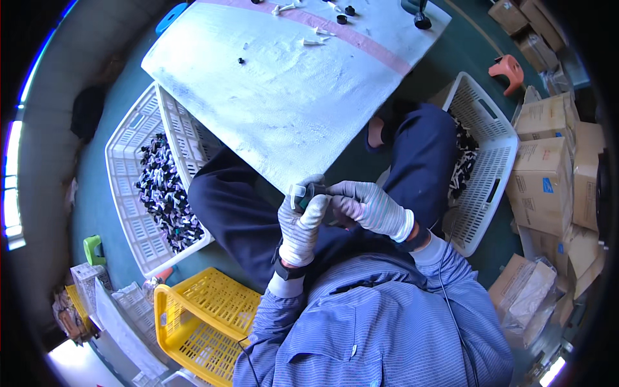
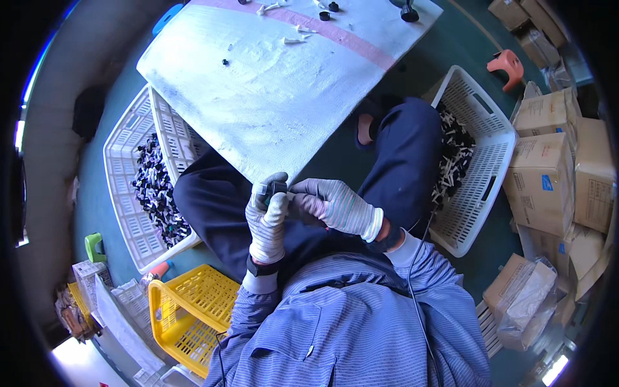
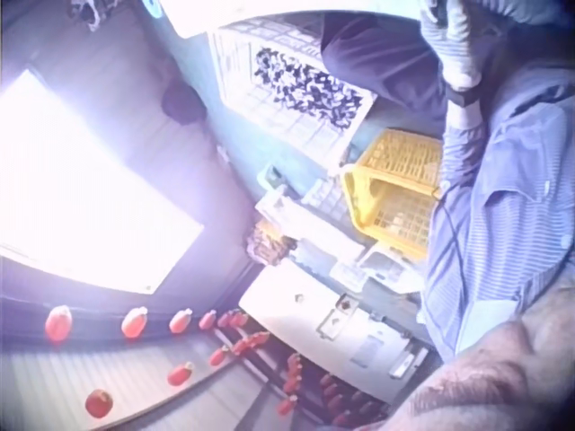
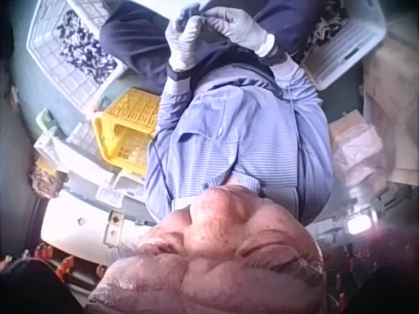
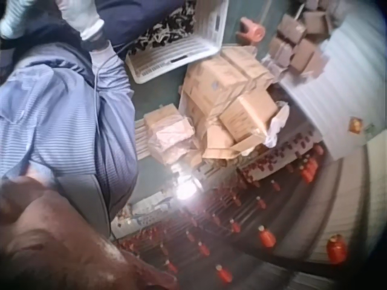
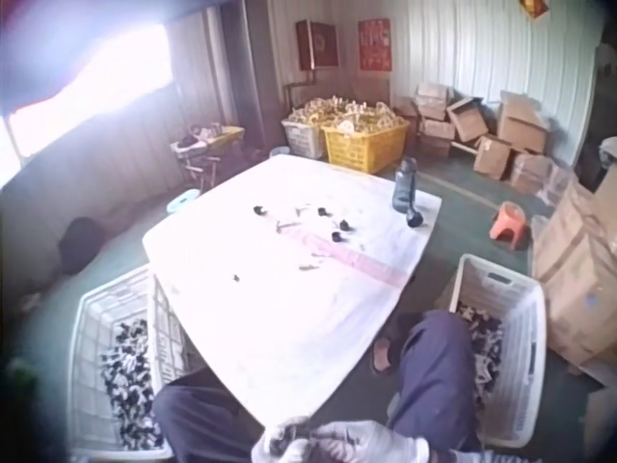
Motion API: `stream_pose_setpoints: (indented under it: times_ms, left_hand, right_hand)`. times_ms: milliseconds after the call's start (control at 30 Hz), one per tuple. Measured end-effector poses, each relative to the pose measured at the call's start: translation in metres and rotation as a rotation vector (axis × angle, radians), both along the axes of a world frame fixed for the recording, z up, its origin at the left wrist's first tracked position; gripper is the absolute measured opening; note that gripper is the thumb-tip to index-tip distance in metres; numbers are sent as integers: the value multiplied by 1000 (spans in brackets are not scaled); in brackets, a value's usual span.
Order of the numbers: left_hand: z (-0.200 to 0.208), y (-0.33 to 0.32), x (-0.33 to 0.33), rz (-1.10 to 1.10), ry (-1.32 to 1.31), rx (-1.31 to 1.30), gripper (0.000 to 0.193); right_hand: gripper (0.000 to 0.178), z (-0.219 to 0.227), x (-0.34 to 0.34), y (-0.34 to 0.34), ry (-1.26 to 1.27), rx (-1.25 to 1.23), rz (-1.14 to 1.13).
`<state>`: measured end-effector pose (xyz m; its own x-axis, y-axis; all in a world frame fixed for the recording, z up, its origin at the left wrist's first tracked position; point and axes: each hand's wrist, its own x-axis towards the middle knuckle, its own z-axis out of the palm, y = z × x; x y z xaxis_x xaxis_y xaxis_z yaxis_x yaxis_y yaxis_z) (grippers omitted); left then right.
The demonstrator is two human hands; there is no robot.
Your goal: Manually assembling small white plastic stems into black plastic bases at a workbench.
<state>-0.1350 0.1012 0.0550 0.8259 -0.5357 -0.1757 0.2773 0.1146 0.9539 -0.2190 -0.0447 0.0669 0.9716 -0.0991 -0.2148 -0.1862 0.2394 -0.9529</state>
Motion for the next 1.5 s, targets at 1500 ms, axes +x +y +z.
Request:
stream_pose_setpoints:
  times_ms: [1500]
  left_hand:
    - [-6,9,-15,74,-249,49,38]
  right_hand:
    - [19,-28,5,26,-230,-398,-334]
